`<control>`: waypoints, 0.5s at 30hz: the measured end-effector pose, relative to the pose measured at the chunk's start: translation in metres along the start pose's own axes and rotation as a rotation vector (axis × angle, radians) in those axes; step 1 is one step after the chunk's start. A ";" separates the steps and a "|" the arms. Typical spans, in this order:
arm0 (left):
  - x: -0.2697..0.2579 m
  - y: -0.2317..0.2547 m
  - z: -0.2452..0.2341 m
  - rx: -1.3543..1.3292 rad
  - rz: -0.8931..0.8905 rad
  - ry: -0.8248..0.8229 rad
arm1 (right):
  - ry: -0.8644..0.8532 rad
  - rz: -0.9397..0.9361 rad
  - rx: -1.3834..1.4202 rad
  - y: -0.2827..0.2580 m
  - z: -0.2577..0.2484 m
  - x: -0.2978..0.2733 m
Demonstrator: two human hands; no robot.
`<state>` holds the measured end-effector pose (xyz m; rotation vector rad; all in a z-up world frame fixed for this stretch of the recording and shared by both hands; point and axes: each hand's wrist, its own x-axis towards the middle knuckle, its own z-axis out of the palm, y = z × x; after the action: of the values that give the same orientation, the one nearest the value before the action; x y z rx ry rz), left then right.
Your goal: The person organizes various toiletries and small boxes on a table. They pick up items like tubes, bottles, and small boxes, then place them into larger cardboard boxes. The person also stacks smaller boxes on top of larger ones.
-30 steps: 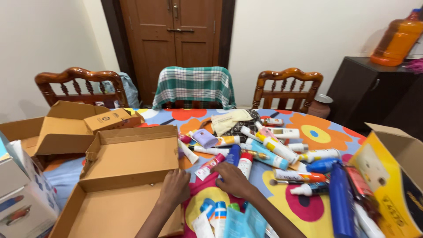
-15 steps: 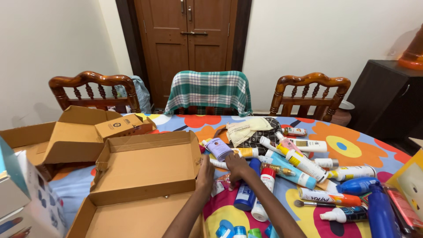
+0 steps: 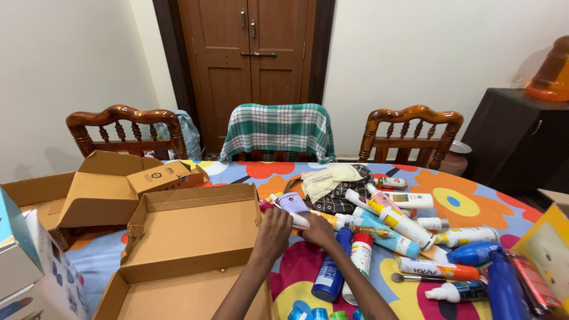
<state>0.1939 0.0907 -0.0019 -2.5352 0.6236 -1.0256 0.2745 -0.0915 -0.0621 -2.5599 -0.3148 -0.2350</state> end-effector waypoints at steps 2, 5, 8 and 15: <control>0.005 -0.009 -0.047 -0.261 -0.146 0.102 | 0.087 0.106 0.281 0.004 -0.007 0.006; 0.010 -0.020 -0.114 -0.578 -0.311 0.272 | 0.126 0.098 0.794 0.006 -0.041 -0.014; -0.003 -0.021 -0.159 -0.954 -0.583 0.082 | 0.026 0.254 1.074 -0.004 -0.095 -0.064; -0.067 0.010 -0.142 -0.885 -0.287 -0.561 | -0.509 0.418 0.980 -0.015 -0.102 -0.195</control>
<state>0.0461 0.0968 0.0529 -3.5334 0.6378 -0.0046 0.0733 -0.1681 -0.0146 -1.6058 -0.0351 0.5972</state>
